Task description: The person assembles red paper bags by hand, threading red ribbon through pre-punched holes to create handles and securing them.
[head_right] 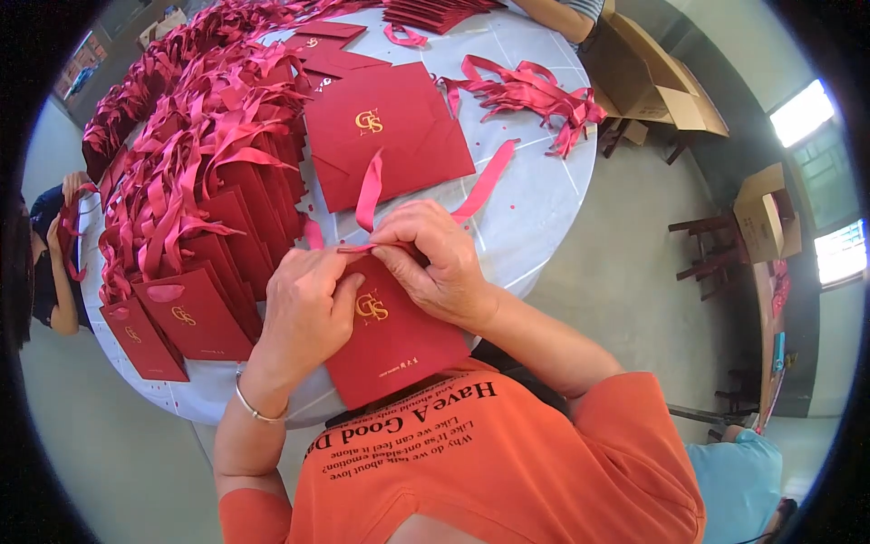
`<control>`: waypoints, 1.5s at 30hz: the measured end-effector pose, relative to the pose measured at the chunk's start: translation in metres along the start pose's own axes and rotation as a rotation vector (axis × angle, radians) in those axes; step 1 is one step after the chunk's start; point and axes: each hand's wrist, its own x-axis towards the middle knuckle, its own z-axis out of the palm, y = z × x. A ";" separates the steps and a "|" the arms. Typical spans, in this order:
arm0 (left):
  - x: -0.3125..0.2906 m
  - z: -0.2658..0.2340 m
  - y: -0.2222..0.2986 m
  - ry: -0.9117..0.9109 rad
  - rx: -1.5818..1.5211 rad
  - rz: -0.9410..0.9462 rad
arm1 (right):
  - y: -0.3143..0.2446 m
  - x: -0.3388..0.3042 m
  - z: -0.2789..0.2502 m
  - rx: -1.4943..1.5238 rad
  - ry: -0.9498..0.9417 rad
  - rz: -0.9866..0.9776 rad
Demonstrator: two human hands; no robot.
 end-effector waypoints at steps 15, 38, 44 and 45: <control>-0.003 -0.006 -0.022 -0.483 -1.099 -0.552 | -0.024 -0.012 -0.037 -0.342 -0.180 -0.168; 0.002 -0.008 -0.012 -0.420 -0.800 -0.405 | -0.025 -0.025 -0.030 0.051 -0.162 0.210; 0.005 -0.008 -0.004 -0.423 -0.820 -0.482 | -0.025 -0.025 -0.025 -0.058 -0.139 0.078; 0.005 -0.009 -0.005 -0.454 -0.916 -0.549 | -0.028 -0.025 -0.024 -0.061 -0.132 0.058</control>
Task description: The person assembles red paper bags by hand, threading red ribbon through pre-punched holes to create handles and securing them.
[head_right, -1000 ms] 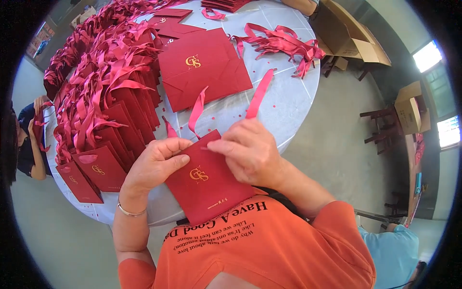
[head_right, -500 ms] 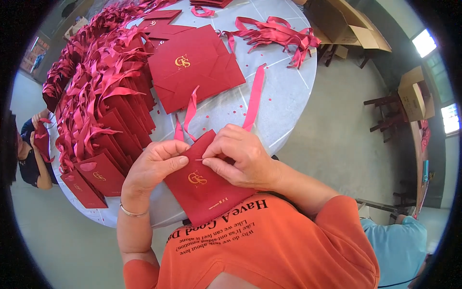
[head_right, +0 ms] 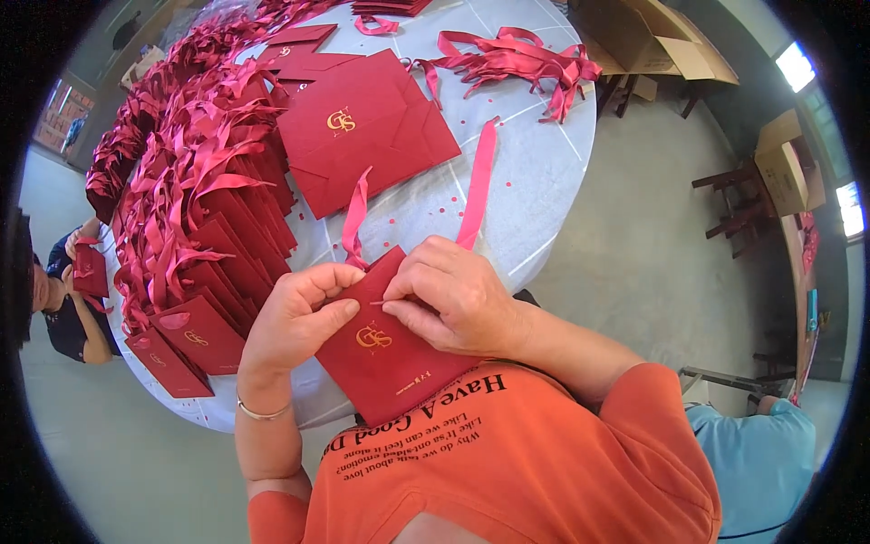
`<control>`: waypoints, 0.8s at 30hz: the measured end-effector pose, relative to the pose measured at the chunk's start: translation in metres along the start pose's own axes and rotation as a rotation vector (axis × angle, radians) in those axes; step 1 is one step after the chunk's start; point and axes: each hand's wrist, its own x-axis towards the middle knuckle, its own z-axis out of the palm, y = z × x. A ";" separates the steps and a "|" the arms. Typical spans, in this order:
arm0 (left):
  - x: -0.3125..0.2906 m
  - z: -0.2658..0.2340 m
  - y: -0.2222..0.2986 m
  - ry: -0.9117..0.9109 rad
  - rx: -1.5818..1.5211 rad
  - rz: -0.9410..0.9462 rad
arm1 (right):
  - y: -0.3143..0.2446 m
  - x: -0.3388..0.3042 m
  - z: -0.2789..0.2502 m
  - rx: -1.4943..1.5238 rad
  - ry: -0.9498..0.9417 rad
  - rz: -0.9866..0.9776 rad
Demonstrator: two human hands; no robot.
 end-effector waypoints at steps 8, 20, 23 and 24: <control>0.003 -0.010 -0.008 -0.122 -0.182 -0.016 | -0.001 -0.002 0.003 0.062 0.025 0.002; 0.003 -0.011 -0.011 -0.138 -0.207 -0.075 | -0.001 -0.008 -0.008 0.299 -0.014 0.375; 0.004 -0.010 -0.012 -0.133 -0.198 -0.088 | 0.005 -0.011 -0.005 0.257 0.025 0.256; 0.005 -0.010 -0.012 -0.129 -0.207 -0.084 | 0.006 -0.012 -0.004 0.257 0.026 0.257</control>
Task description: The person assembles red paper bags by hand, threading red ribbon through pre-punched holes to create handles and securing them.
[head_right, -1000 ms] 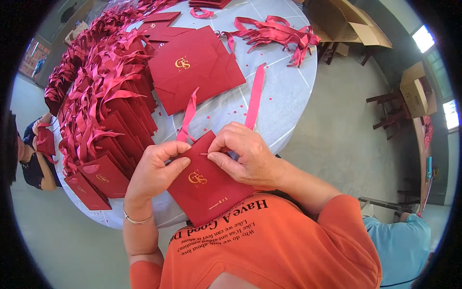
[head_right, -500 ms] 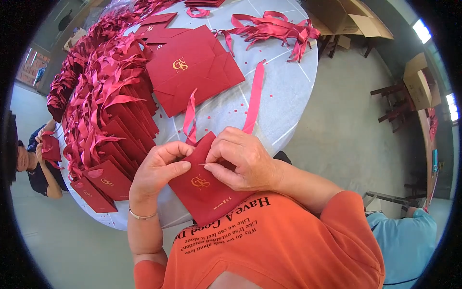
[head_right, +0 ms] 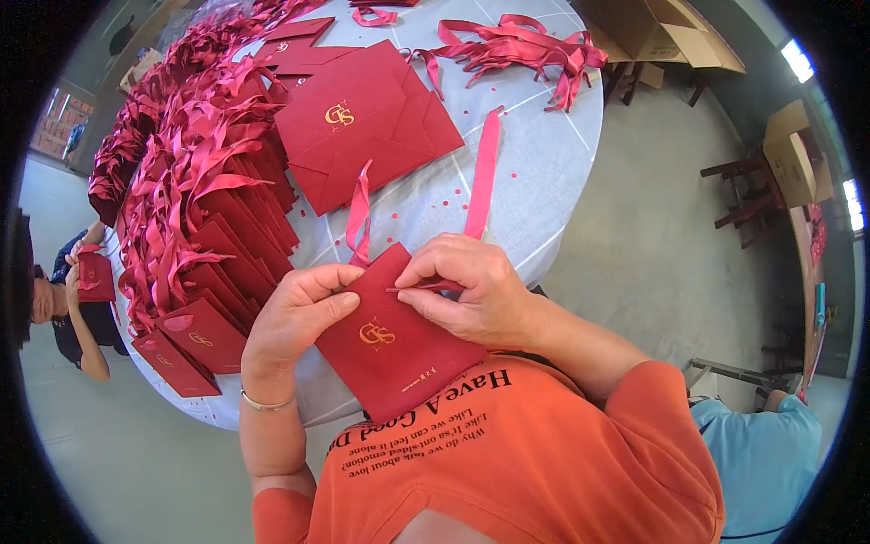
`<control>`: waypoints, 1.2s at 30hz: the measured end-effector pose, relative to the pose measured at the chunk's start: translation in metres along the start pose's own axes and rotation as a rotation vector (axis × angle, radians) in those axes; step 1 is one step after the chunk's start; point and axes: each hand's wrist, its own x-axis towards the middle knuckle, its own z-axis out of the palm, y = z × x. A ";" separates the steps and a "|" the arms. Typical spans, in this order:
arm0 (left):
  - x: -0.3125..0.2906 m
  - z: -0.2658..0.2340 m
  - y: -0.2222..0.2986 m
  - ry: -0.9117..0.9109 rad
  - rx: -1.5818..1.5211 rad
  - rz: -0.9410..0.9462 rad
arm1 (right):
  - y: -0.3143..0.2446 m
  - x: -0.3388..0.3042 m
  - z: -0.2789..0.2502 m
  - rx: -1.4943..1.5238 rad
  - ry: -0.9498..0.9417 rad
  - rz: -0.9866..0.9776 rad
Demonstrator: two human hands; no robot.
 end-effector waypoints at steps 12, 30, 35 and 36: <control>0.004 0.000 0.001 -0.005 -0.022 -0.022 | 0.005 0.001 0.006 -0.159 0.048 -0.190; 0.000 0.012 0.001 0.148 0.264 0.136 | -0.017 0.015 0.017 -0.522 0.029 -0.217; -0.002 0.012 -0.005 0.174 0.334 0.220 | -0.027 0.015 0.027 -0.655 0.069 -0.240; -0.002 0.012 -0.007 0.171 0.312 0.235 | -0.027 0.016 0.026 -0.654 0.065 -0.244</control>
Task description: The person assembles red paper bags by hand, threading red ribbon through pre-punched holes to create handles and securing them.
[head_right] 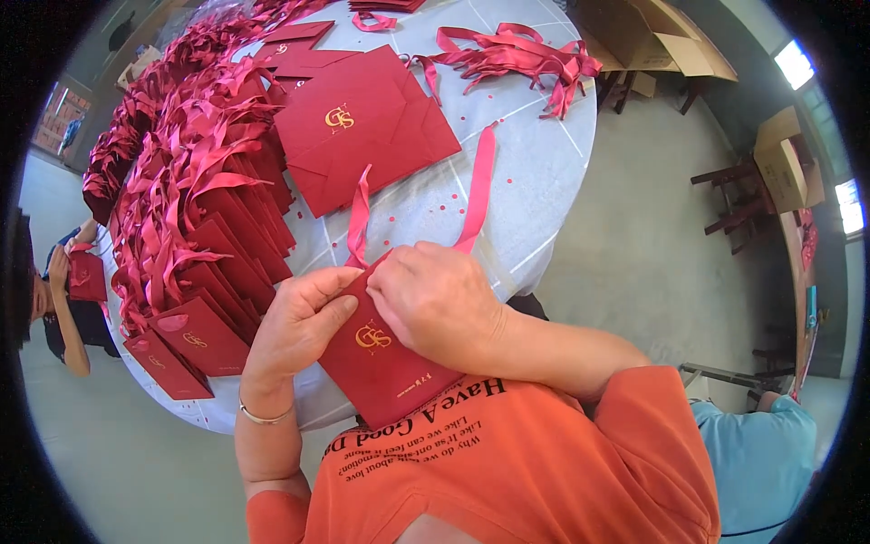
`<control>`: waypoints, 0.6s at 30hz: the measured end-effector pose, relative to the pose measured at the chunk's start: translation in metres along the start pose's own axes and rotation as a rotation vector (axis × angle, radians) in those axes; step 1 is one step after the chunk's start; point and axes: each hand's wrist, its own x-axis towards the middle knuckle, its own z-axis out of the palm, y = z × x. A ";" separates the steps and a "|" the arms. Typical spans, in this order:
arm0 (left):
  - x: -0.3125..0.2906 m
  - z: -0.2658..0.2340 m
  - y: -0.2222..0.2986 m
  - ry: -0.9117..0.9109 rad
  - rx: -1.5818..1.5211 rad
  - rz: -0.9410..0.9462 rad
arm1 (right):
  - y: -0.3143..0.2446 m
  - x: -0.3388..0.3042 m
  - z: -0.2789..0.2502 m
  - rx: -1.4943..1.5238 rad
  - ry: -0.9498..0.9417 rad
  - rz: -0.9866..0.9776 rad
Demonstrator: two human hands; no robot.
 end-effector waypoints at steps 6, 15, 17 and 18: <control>-0.001 -0.001 -0.001 0.001 0.044 0.028 | -0.002 0.005 0.001 0.068 -0.056 0.058; -0.004 0.005 0.009 0.075 0.174 0.135 | 0.021 0.017 0.002 0.548 -0.166 0.264; -0.006 0.005 0.010 0.082 0.176 0.127 | 0.025 0.020 -0.001 0.607 -0.228 0.255; -0.007 0.006 0.009 0.088 0.177 0.111 | 0.027 0.021 -0.003 0.670 -0.293 0.250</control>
